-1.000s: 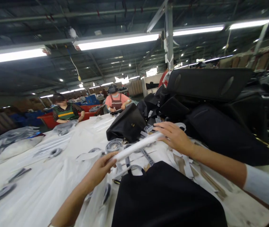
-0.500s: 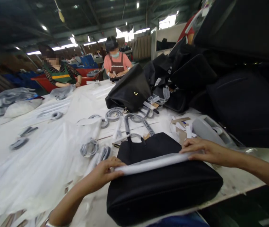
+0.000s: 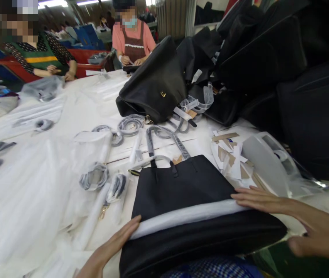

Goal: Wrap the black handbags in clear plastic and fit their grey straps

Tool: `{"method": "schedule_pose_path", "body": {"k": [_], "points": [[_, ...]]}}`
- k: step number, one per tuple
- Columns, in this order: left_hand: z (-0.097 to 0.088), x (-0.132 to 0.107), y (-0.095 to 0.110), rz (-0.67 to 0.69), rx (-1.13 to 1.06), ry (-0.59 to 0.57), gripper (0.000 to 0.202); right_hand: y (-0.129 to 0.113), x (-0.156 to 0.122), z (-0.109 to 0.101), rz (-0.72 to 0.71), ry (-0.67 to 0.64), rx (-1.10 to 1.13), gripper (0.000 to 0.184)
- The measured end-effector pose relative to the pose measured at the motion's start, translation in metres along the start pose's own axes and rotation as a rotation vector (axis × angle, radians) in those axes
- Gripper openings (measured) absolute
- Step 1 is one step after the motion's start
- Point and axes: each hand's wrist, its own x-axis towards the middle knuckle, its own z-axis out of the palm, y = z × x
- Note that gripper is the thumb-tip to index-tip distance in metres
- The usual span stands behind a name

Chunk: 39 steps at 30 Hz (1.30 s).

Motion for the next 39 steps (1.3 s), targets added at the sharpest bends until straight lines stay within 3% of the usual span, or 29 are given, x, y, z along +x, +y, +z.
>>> {"method": "schedule_pose_path", "body": {"k": [3,6,8,12,19,21,23,24,26,28,30,32,35,37,39], "points": [[0.017,0.001,-0.008,-0.040,0.060,0.103,0.084,0.005,0.007,0.012,0.095,-0.018,-0.092,0.075],[0.036,0.013,-0.011,-0.198,0.124,0.230,0.050,0.012,0.031,0.030,0.195,0.121,-0.071,0.058],[0.047,0.024,-0.013,-0.334,0.128,0.294,0.040,0.017,0.049,0.041,0.283,0.223,-0.009,0.056],[0.064,0.041,-0.019,-0.564,0.093,0.329,0.047,0.023,0.067,0.058,0.413,0.323,0.093,0.055],[0.067,0.046,-0.017,-0.656,0.276,0.429,0.050,0.017,0.063,0.071,0.392,0.470,0.056,0.059],[0.067,0.049,-0.005,-0.575,0.460,0.521,0.057,0.016,0.065,0.071,0.366,0.487,0.051,0.059],[0.073,0.058,0.012,-0.378,0.689,0.593,0.052,0.017,0.068,0.069,0.331,0.496,0.042,0.057],[0.079,0.064,0.021,-0.251,0.779,0.574,0.050,0.018,0.070,0.068,0.309,0.495,0.033,0.056],[0.095,0.080,0.037,-0.038,0.866,0.429,0.057,0.020,0.073,0.067,0.256,0.487,0.008,0.053],[0.113,0.097,0.049,0.072,0.855,0.272,0.056,0.020,0.075,0.066,0.200,0.474,-0.024,0.049],[0.127,0.111,0.056,0.083,0.832,0.224,0.047,0.018,0.075,0.066,0.154,0.482,-0.070,0.047],[0.134,0.118,0.059,0.069,0.829,0.239,0.051,0.014,0.070,0.068,0.107,0.539,-0.153,0.047],[0.135,0.118,0.059,0.069,0.830,0.254,0.052,0.011,0.045,0.076,0.024,0.747,-0.311,0.045],[0.133,0.117,0.057,0.065,0.826,0.253,0.050,0.012,0.019,0.087,0.055,0.902,-0.311,0.040],[0.133,0.117,0.056,0.059,0.820,0.248,0.050,0.014,-0.004,0.101,0.186,0.906,-0.128,0.038]]}}
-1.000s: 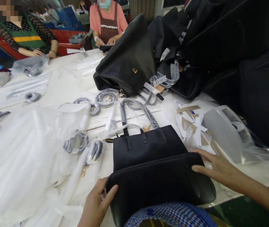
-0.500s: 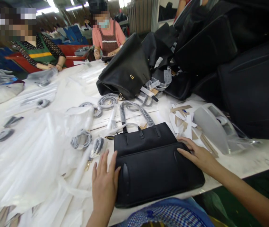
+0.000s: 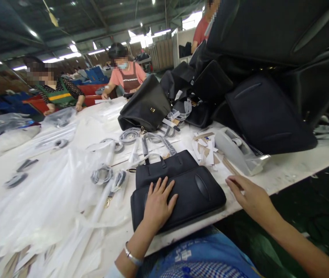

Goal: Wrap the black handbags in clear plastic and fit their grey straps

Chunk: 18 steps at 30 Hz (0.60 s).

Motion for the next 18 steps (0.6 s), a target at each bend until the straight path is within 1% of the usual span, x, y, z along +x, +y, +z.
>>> {"method": "schedule_pose_path", "body": {"k": [1,3,4,6,7,9,12,13,14,15,18], "points": [[0.000,0.000,0.000,-0.002,-0.002,-0.002,0.050,0.002,-0.012,-0.001,0.117,-0.077,0.101,0.039],[0.000,0.001,0.000,-0.002,-0.003,-0.001,0.050,0.003,-0.029,0.002,0.319,-0.241,0.376,0.039],[0.000,0.001,0.000,-0.002,-0.004,0.001,0.050,0.002,-0.035,0.007,0.392,-0.278,0.519,0.039],[0.000,0.000,0.001,0.002,-0.009,0.007,0.050,-0.001,-0.038,0.016,0.471,-0.253,0.747,0.038],[-0.001,0.000,0.001,0.004,-0.014,0.011,0.050,-0.002,-0.037,0.020,0.485,-0.237,0.811,0.039],[-0.001,-0.001,0.001,0.011,-0.025,0.021,0.050,0.001,-0.030,0.024,0.487,-0.260,0.811,0.041],[0.002,-0.003,0.000,0.017,-0.025,0.049,0.051,0.011,-0.011,0.022,0.461,-0.335,0.592,0.051],[0.003,-0.004,0.001,0.015,-0.018,0.062,0.050,0.013,-0.004,0.020,0.469,-0.334,0.549,0.052],[0.005,-0.005,0.001,0.013,-0.010,0.075,0.050,0.014,0.002,0.019,0.481,-0.321,0.563,0.051],[0.007,-0.005,0.001,0.013,-0.002,0.087,0.050,0.012,0.007,0.018,0.494,-0.305,0.639,0.048],[0.011,-0.007,0.001,0.020,0.009,0.109,0.050,-0.001,0.016,0.019,0.515,-0.237,1.042,0.036]]}}
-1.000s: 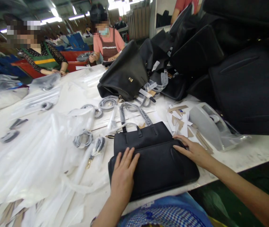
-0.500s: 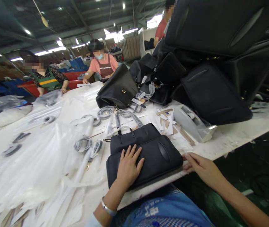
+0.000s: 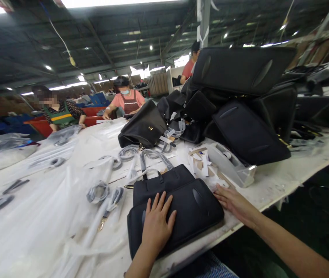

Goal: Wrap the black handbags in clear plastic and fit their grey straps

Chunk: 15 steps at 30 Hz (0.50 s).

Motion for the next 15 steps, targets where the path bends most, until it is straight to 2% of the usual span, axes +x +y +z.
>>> {"method": "schedule_pose_path", "body": {"k": [2,4,7,11,13,15], "points": [[0.001,-0.001,0.000,0.005,0.001,0.010,0.050,-0.003,0.000,0.010,0.000,0.009,0.148,0.033],[0.001,-0.001,0.000,0.008,0.002,0.017,0.050,-0.002,0.000,0.015,0.027,0.053,0.164,0.036],[0.000,-0.001,-0.001,0.007,0.000,0.012,0.051,0.004,0.000,0.015,0.007,0.078,0.052,0.046],[-0.001,0.000,-0.002,-0.003,-0.019,-0.018,0.052,0.013,-0.005,0.016,-0.121,0.147,-0.140,0.049],[-0.003,0.001,-0.001,-0.016,-0.033,-0.037,0.052,0.010,-0.010,0.018,-0.119,0.107,-0.093,0.049],[-0.005,0.002,-0.001,-0.028,-0.048,-0.052,0.052,0.001,-0.013,0.020,-0.033,0.001,0.016,0.048]]}}
